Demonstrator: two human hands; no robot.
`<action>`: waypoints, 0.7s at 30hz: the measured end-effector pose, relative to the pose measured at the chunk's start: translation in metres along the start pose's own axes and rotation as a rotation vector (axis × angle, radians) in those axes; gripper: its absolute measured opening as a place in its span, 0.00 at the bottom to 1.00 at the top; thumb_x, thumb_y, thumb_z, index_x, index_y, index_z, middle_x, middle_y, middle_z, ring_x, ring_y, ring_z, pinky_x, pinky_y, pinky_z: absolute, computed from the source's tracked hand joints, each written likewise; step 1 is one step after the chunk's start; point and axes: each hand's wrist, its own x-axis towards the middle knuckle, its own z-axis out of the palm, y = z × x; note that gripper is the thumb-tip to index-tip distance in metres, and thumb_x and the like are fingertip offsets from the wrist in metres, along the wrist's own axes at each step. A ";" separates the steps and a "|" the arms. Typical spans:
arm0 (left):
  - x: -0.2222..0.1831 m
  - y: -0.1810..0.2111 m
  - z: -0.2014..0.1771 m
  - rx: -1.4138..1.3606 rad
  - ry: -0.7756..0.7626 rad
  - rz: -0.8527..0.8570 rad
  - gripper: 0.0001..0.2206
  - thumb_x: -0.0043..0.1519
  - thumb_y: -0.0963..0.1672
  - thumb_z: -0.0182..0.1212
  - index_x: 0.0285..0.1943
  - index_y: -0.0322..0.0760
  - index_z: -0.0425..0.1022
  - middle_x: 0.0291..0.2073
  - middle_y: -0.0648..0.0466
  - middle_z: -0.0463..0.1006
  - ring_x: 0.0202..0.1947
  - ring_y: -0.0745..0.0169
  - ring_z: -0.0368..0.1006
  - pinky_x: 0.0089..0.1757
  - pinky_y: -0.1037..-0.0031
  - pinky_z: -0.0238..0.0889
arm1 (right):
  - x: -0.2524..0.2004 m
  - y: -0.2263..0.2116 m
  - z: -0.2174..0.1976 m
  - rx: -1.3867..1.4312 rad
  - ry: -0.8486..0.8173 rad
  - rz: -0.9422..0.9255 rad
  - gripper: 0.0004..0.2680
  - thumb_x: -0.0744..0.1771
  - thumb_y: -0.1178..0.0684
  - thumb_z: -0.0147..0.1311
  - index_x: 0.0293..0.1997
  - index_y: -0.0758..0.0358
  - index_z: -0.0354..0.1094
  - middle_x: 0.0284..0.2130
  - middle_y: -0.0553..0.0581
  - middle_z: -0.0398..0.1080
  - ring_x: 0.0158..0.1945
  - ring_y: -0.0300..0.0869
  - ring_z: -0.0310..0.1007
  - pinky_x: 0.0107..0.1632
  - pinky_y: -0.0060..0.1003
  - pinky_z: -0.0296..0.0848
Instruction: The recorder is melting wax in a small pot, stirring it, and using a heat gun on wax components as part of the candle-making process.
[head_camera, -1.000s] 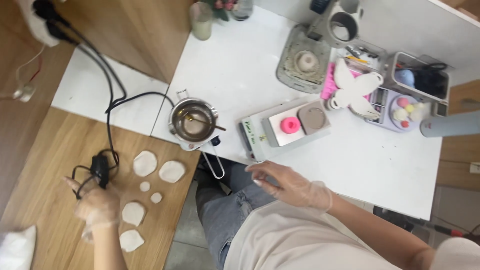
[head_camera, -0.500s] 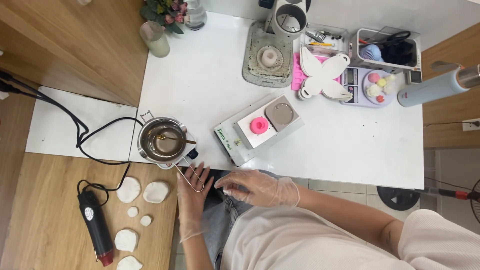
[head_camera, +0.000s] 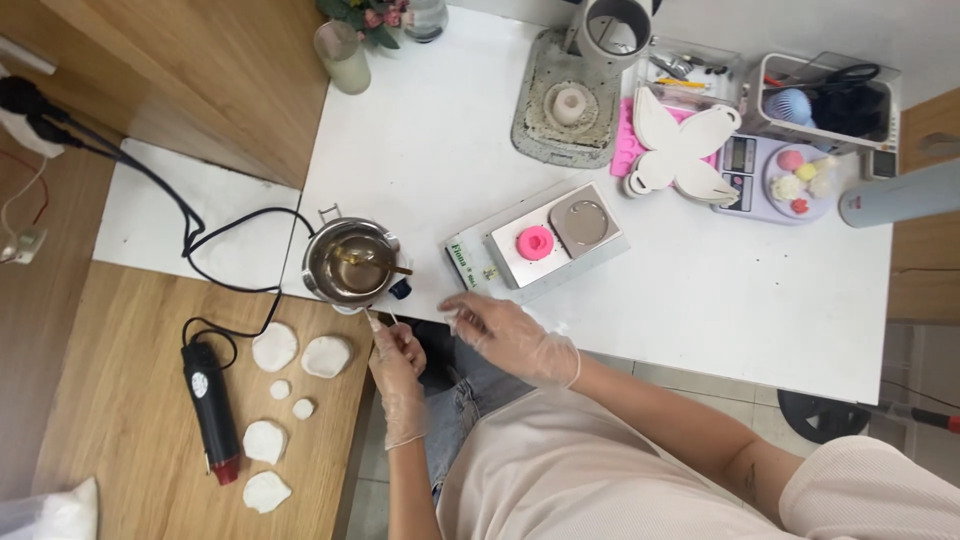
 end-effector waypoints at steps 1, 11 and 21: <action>-0.008 0.003 0.003 0.000 0.010 0.001 0.26 0.71 0.57 0.41 0.29 0.37 0.66 0.17 0.61 0.57 0.15 0.75 0.48 0.19 0.79 0.39 | 0.004 -0.001 0.001 0.004 -0.009 -0.002 0.11 0.69 0.53 0.50 0.57 0.59 0.68 0.37 0.59 0.78 0.40 0.46 0.80 0.45 0.40 0.77; -0.069 0.023 0.032 0.022 -0.009 0.043 0.23 0.71 0.54 0.44 0.29 0.36 0.68 0.19 0.61 0.63 0.16 0.75 0.52 0.19 0.79 0.42 | 0.027 -0.001 -0.001 -0.057 0.149 0.095 0.16 0.68 0.40 0.55 0.46 0.66 0.69 0.26 0.60 0.74 0.29 0.44 0.76 0.35 0.41 0.74; -0.099 0.041 0.050 0.334 -0.093 0.043 0.23 0.72 0.52 0.44 0.28 0.34 0.69 0.19 0.60 0.64 0.19 0.74 0.55 0.23 0.79 0.51 | 0.023 0.003 -0.041 -0.097 0.310 0.030 0.08 0.71 0.53 0.51 0.42 0.66 0.73 0.23 0.56 0.74 0.23 0.39 0.72 0.28 0.34 0.72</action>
